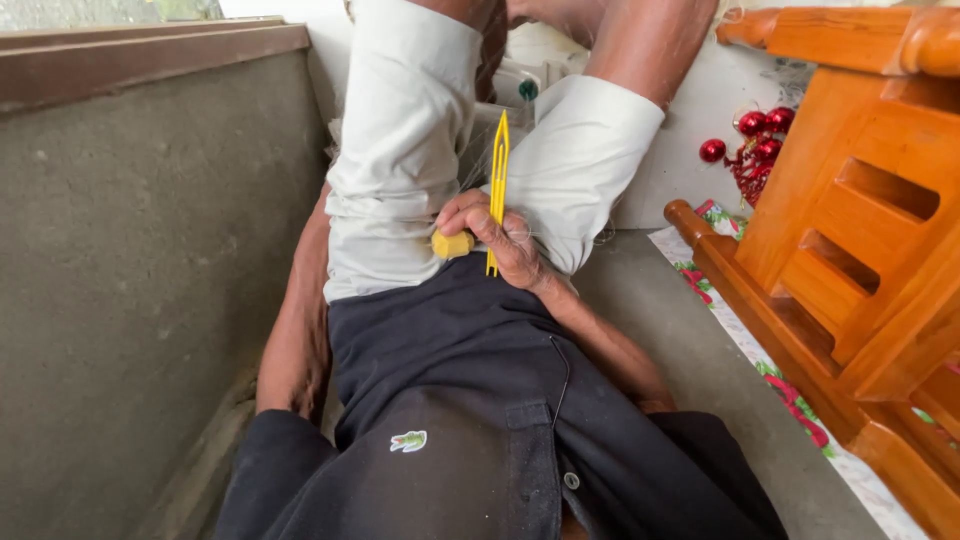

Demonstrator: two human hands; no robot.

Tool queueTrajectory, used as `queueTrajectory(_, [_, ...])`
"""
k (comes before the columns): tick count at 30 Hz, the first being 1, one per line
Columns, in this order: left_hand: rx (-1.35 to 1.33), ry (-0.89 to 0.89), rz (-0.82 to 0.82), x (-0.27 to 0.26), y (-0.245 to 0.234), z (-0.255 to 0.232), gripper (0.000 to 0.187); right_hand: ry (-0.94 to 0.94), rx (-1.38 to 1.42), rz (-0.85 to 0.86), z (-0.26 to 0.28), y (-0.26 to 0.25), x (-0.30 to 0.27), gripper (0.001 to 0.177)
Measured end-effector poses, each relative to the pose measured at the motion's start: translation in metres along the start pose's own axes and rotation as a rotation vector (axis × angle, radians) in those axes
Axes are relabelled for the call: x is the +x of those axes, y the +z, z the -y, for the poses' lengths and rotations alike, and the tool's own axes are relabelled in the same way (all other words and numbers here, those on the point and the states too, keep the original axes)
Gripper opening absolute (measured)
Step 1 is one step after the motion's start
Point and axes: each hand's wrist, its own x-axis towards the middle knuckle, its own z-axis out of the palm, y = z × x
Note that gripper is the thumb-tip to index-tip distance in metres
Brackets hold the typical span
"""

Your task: Repairing a fishing net by threading a shuttle through the mesh and securing it around a float.

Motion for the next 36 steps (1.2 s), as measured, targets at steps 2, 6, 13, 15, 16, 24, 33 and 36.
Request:
queueTrajectory(2, [0.036, 0.000, -0.025, 0.005, -0.011, 0.006, 0.010, -0.021, -0.019, 0.006, -0.001, -0.004, 0.009, 0.047])
queueTrajectory(6, [0.166, -0.020, -0.068, 0.008, -0.009, 0.014, 0.016, -0.016, -0.002, -0.015, 0.000, -0.001, 0.003, 0.046])
queueTrajectory(13, [0.349, 0.229, -0.282, -0.019, -0.002, -0.039, 0.058, -0.048, 0.029, -0.039, -0.001, 0.000, 0.005, 0.046])
queueTrajectory(15, [0.480, 0.232, -0.233, -0.009, -0.015, -0.018, 0.045, -0.046, 0.031, -0.036, -0.003, -0.002, 0.004, 0.046])
queueTrajectory(16, [0.609, 0.231, -0.185, -0.004, -0.022, -0.007, 0.045, -0.041, 0.034, -0.032, -0.004, -0.002, 0.003, 0.046])
queueTrajectory(24, [-0.439, -0.247, 0.049, 0.066, -0.031, 0.057, 0.029, -0.031, 0.046, 0.000, -0.007, -0.005, 0.001, 0.047])
queueTrajectory(33, [-0.380, -0.088, 0.052, 0.024, -0.018, -0.089, 0.026, -0.006, 0.037, -0.020, -0.010, -0.004, 0.002, 0.048])
queueTrajectory(36, [-0.480, -0.055, -0.013, 0.023, -0.028, -0.086, 0.019, -0.002, 0.024, -0.019, -0.008, -0.002, 0.001, 0.048])
